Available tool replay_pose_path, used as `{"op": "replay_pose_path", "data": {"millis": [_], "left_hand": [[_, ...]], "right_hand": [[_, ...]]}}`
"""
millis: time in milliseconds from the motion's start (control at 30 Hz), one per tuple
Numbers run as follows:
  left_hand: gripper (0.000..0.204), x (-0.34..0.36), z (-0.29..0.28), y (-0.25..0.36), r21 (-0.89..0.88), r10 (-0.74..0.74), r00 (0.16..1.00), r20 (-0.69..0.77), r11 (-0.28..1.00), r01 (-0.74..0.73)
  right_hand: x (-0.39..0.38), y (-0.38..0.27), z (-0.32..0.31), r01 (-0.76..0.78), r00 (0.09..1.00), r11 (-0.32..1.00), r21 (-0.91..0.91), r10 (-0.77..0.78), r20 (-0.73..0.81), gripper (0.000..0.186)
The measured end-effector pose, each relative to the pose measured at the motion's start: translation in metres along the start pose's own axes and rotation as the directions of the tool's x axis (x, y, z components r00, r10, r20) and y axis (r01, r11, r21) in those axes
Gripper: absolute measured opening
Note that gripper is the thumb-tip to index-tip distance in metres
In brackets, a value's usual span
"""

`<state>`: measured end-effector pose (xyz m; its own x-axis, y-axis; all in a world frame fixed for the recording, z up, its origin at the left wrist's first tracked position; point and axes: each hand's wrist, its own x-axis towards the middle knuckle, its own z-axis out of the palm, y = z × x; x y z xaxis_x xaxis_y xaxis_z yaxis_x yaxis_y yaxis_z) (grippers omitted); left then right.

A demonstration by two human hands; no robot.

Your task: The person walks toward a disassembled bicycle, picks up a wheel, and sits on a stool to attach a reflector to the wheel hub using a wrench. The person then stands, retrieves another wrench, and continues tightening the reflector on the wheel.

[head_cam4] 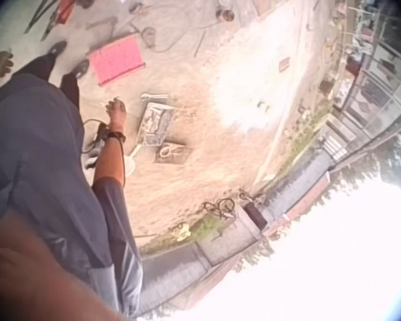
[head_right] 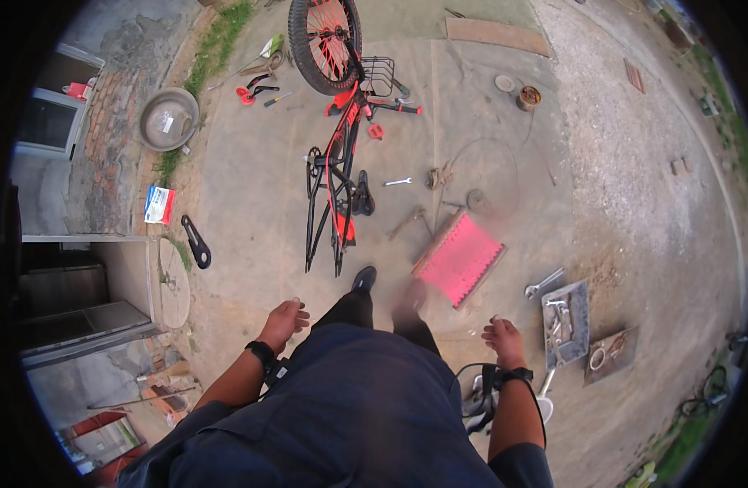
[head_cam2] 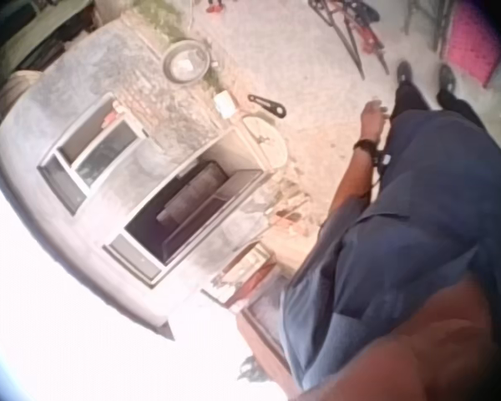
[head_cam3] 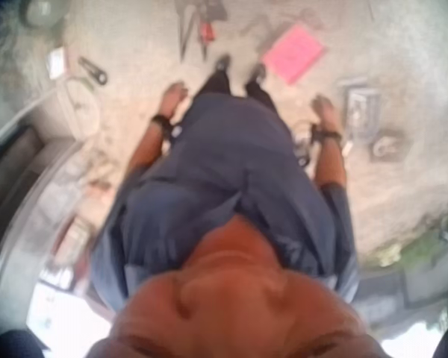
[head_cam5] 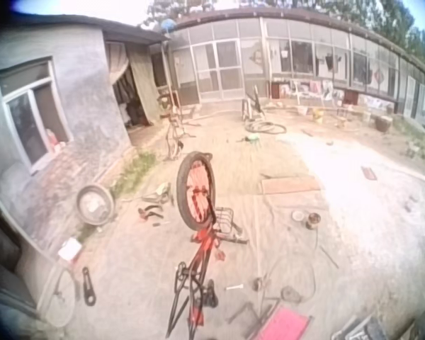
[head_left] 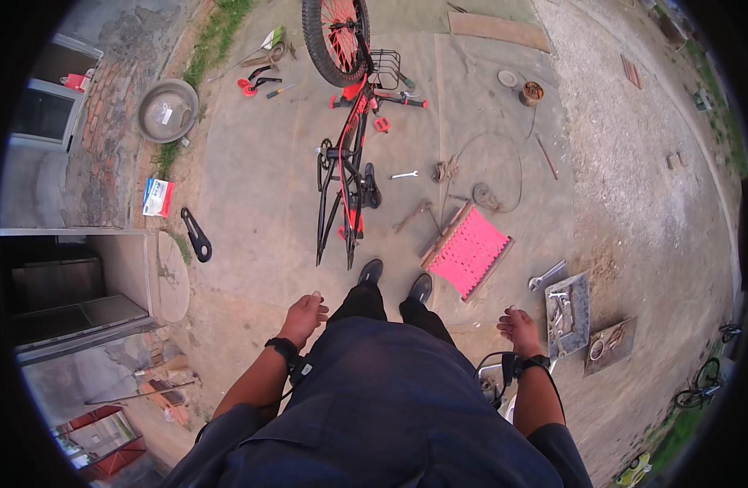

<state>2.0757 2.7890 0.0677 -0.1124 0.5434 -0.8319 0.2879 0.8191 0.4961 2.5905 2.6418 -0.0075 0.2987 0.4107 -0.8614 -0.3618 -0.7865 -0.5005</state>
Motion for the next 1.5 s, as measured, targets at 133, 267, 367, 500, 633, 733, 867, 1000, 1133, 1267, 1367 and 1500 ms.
{"op": "replay_pose_path", "data": {"millis": [133, 267, 367, 500, 633, 733, 867, 1000, 1133, 1267, 1367, 1500], "left_hand": [[0.050, -0.004, 0.000, 0.000, 0.017, 0.012, 1.000, 0.009, 1.000, -0.012], [0.050, -0.005, -0.001, 0.001, 0.039, 0.005, 1.000, 0.016, 0.999, -0.006], [0.049, -0.004, -0.002, 0.001, 0.028, 0.001, 1.000, 0.012, 1.000, -0.001], [0.049, -0.004, -0.002, 0.001, 0.027, 0.008, 1.000, 0.010, 1.000, -0.008], [0.049, -0.005, -0.002, 0.003, 0.007, 0.019, 1.000, 0.010, 1.000, -0.019], [0.049, -0.005, -0.002, 0.004, 0.007, 0.029, 1.000, 0.009, 1.000, -0.029], [0.049, -0.003, -0.003, 0.002, 0.013, 0.049, 0.999, 0.011, 0.999, -0.049], [0.049, -0.002, -0.002, 0.002, 0.006, 0.051, 0.999, 0.013, 0.999, -0.051], [0.049, -0.004, -0.001, 0.008, 0.015, 0.060, 0.998, 0.011, 0.998, -0.060], [0.049, -0.007, 0.000, 0.017, 0.005, 0.075, 0.997, -0.004, 0.997, -0.075], [0.050, -0.006, 0.000, 0.012, 0.005, 0.076, 0.997, -0.005, 0.997, -0.076], [0.051, -0.007, 0.003, 0.012, 0.017, 0.072, 0.997, -0.004, 0.997, -0.072]], "right_hand": [[-0.001, -0.001, 0.001, 0.004, 1.000, 1.000, -0.016, -0.004, 0.007, 0.043], [-0.001, -0.003, 0.000, 0.000, 1.000, 1.000, -0.027, 0.000, 0.012, 0.043], [0.001, -0.001, -0.002, 0.007, 1.000, 1.000, -0.028, -0.007, 0.013, 0.042], [0.002, -0.002, -0.004, 0.010, 1.000, 1.000, -0.029, -0.010, 0.011, 0.042], [0.002, -0.005, -0.005, 0.014, 1.000, 0.999, -0.033, -0.014, 0.009, 0.042], [0.001, -0.007, -0.005, 0.019, 1.000, 0.999, -0.050, -0.019, 0.008, 0.042], [-0.001, -0.010, -0.003, 0.014, 1.000, 0.999, -0.043, -0.014, 0.012, 0.041], [0.002, -0.010, -0.004, 0.014, 1.000, 0.999, -0.032, -0.013, 0.016, 0.042], [0.004, -0.013, -0.004, 0.022, 0.999, 0.999, -0.038, -0.021, 0.028, 0.043], [0.008, -0.018, -0.004, 0.032, 0.999, 0.999, -0.036, -0.030, 0.035, 0.044], [0.009, -0.017, -0.006, 0.053, 0.998, 0.998, -0.026, -0.052, 0.038, 0.043], [0.005, -0.024, -0.003, 0.058, 0.998, 0.998, -0.001, -0.058, 0.007, 0.040]]}}
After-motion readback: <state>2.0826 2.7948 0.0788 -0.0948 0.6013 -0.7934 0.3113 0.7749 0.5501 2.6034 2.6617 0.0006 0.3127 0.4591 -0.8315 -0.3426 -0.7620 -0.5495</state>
